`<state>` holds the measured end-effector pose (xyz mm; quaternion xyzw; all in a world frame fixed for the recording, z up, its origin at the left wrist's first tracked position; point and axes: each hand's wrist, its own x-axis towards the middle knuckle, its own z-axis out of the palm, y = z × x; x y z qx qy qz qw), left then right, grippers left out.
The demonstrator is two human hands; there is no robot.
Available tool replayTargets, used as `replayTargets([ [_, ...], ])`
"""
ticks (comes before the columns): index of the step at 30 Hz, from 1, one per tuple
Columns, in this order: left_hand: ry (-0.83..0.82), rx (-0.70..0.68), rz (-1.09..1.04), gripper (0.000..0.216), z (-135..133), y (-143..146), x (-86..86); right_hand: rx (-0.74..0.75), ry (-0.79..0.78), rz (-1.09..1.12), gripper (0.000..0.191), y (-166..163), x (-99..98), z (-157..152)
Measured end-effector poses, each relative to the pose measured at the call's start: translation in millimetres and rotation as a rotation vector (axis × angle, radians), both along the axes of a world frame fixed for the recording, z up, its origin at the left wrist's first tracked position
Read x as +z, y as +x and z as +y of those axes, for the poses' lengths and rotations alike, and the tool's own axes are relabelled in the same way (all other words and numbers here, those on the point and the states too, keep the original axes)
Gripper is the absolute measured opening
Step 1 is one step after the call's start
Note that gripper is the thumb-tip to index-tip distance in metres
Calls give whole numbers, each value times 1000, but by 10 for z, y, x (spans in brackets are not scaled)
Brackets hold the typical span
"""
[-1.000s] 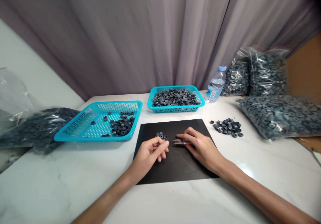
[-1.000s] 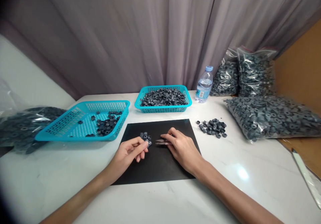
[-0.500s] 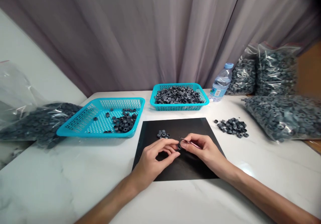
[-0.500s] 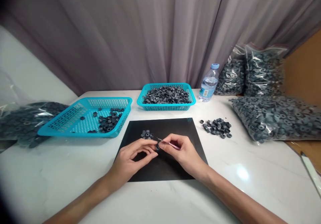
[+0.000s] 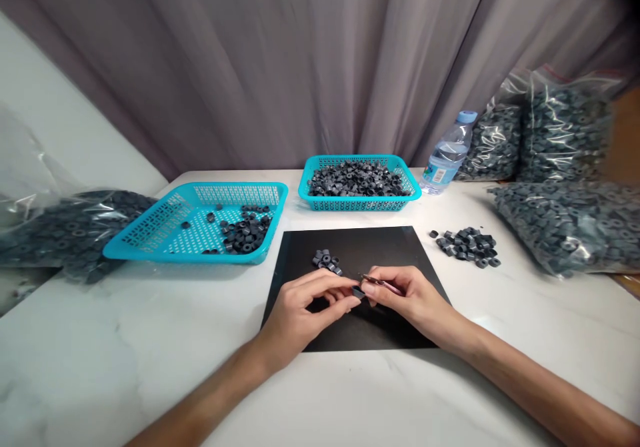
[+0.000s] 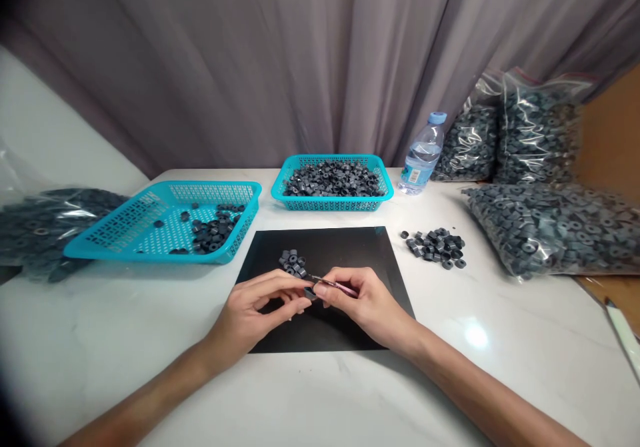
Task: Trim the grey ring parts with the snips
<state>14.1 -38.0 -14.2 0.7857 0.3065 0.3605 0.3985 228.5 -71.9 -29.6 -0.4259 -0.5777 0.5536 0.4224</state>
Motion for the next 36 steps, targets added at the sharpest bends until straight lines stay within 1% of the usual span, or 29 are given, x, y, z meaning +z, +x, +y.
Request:
replayTargets([
  [6,-81,-30,-26,13,7,5,-1,13,21,-37,44,26,-5,-3],
  [13,-142,-31,-35,14,8,-4,-18,39,10,-63,39,44,-10,-19],
  [16,-144,-10,-27,15,6,-6,-29,24,20,-93,40,61,-15,-19],
  [20,-139,-19,-9,16,14,-2,-41,-20,30,-120,44,66,-10,-24],
  [22,-132,-26,-12,17,17,-2,-44,-33,18,-101,43,61,-8,-31],
  [28,-109,-55,-40,17,14,-9,-46,-21,-21,22,31,65,-42,-39],
  [36,-117,-53,-39,16,19,7,-43,-11,-15,66,24,77,-85,-21],
])
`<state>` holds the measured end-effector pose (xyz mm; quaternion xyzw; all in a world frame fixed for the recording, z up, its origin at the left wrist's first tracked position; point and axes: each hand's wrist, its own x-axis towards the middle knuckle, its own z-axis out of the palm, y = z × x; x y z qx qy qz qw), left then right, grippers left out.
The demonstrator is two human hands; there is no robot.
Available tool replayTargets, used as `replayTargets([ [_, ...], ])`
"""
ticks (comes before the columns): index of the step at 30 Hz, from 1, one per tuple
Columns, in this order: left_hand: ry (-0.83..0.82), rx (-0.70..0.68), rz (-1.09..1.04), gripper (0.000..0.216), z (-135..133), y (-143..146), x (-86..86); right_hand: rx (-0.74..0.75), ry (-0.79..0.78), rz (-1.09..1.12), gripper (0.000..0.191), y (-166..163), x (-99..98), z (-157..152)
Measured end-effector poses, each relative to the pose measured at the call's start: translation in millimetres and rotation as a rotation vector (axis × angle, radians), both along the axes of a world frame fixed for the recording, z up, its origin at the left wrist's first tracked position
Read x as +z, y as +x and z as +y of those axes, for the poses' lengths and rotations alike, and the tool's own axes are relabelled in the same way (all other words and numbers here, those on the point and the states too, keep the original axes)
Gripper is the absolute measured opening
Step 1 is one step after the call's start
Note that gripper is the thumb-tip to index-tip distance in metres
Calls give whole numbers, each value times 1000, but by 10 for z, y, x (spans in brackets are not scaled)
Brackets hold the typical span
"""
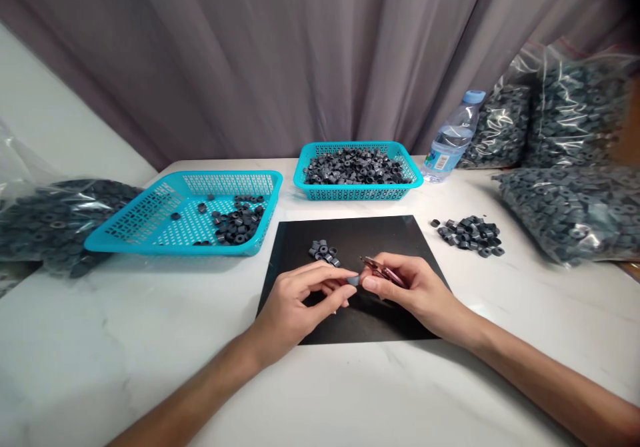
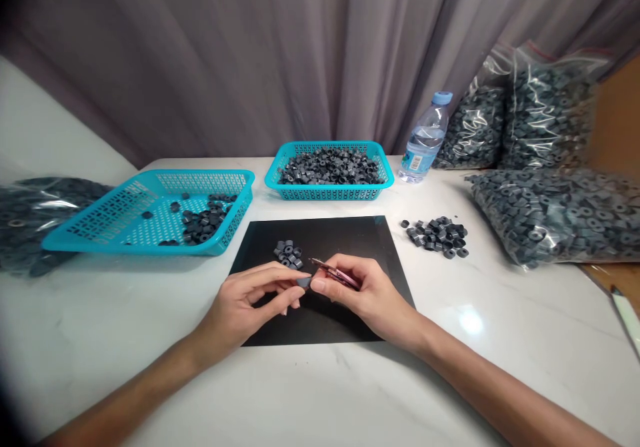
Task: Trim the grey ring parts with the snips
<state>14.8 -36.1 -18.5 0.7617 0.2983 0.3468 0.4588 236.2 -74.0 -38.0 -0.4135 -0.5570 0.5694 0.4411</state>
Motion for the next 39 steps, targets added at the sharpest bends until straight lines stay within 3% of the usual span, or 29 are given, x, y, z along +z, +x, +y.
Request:
replayTargets([
  [6,-28,9,15,16,-10,14,30,-97,1,42,25,-31,36,-42],
  [15,-164,-44,15,16,-11,23,59,-89,52,-19,20,-58,24,-57],
  [25,-183,-78,31,20,-1,18,56,-93,93,-11,16,-66,58,-72],
  [39,-463,6,-102,15,-21,57,76,-82,31,-18,22,-65,28,-84],
])
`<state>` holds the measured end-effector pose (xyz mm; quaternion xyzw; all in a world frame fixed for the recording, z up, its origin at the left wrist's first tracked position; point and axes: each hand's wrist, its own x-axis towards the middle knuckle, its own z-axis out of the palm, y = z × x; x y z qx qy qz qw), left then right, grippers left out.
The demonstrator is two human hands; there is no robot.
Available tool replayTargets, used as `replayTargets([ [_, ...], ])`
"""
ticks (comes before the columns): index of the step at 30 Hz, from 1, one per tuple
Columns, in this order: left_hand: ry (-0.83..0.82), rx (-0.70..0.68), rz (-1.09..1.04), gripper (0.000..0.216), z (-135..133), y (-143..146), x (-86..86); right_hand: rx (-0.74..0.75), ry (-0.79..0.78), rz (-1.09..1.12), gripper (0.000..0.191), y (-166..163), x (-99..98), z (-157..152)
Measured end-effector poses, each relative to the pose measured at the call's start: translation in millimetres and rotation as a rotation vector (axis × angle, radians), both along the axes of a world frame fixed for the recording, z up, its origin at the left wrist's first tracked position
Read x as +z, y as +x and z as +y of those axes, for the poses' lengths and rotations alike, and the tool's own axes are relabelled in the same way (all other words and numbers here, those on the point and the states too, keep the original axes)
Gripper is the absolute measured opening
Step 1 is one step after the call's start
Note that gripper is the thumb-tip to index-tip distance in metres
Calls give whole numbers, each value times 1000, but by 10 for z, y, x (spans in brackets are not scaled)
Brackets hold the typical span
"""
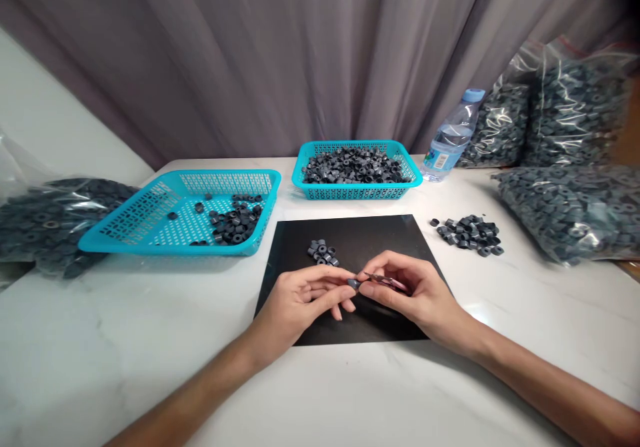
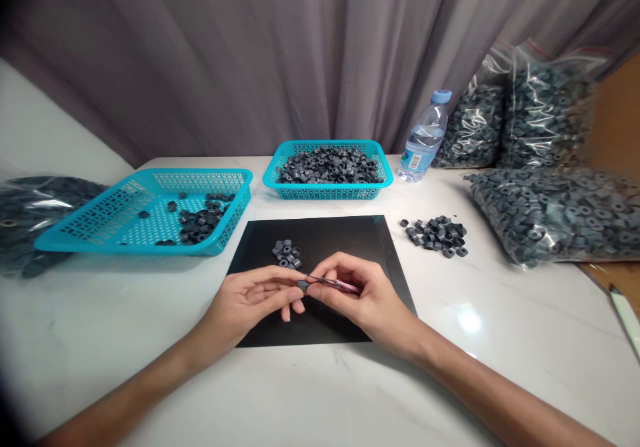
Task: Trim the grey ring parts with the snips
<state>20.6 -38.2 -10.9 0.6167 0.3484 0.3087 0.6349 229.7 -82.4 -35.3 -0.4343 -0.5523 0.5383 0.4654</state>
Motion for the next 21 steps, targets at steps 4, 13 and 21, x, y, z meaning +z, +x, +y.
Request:
replayTargets([
  [4,-51,32,-4,22,23,1,-11,-69,132,-105,31,28,42,-4],
  [13,-90,52,13,23,127,-22,-28,13,308,-398,34,254,36,111],
  [21,-155,29,5,27,150,-40,-51,88,396,-459,32,255,42,138],
])
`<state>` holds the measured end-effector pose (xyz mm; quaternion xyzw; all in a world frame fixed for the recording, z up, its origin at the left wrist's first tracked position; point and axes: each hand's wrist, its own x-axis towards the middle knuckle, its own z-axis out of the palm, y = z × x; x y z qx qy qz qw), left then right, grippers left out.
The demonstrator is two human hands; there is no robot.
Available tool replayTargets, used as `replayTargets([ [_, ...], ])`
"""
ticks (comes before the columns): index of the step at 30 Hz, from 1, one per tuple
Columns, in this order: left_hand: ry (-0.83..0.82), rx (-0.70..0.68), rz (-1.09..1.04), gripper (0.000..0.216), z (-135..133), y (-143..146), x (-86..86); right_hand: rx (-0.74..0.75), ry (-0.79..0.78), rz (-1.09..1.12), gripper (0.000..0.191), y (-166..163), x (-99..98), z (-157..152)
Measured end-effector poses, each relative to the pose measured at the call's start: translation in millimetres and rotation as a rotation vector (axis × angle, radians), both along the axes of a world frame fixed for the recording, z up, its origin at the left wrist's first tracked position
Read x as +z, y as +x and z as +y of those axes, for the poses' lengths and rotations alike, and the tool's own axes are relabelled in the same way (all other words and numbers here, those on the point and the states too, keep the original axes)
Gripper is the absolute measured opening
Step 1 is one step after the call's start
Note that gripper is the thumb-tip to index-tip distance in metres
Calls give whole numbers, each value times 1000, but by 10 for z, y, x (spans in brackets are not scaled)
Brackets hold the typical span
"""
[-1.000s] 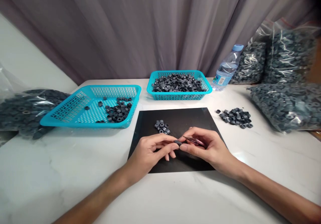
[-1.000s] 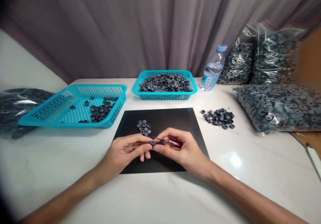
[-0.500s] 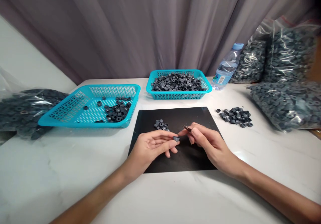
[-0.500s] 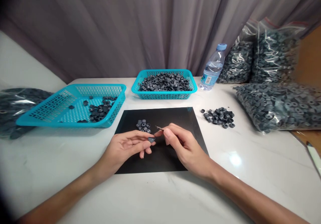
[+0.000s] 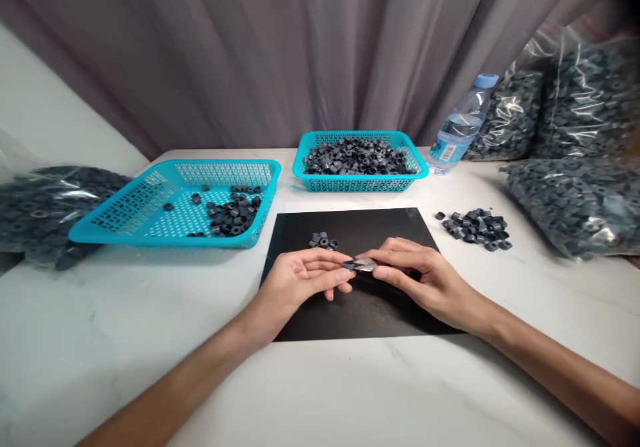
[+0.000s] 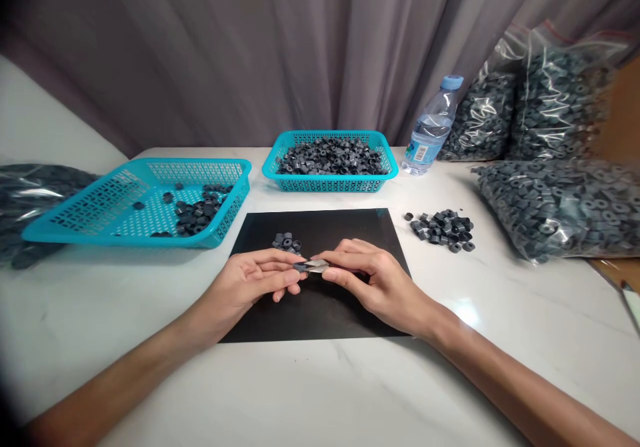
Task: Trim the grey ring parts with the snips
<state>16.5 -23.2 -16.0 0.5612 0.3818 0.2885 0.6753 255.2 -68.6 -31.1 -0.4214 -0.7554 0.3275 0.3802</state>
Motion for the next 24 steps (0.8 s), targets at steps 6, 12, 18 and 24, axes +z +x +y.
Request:
replayTargets([
  [6,7,-8,11,26,10,-1,-5,-30,81,-67,31,-2,-7,-2],
  [12,16,-16,27,26,13,2,-11,-17,118,-104,31,-3,-2,-5],
  [18,30,-26,42,23,7,9,0,-2,143,-125,32,1,1,1],
  [24,44,-26,66,23,1,19,10,6,168,-145,33,5,-14,1],
])
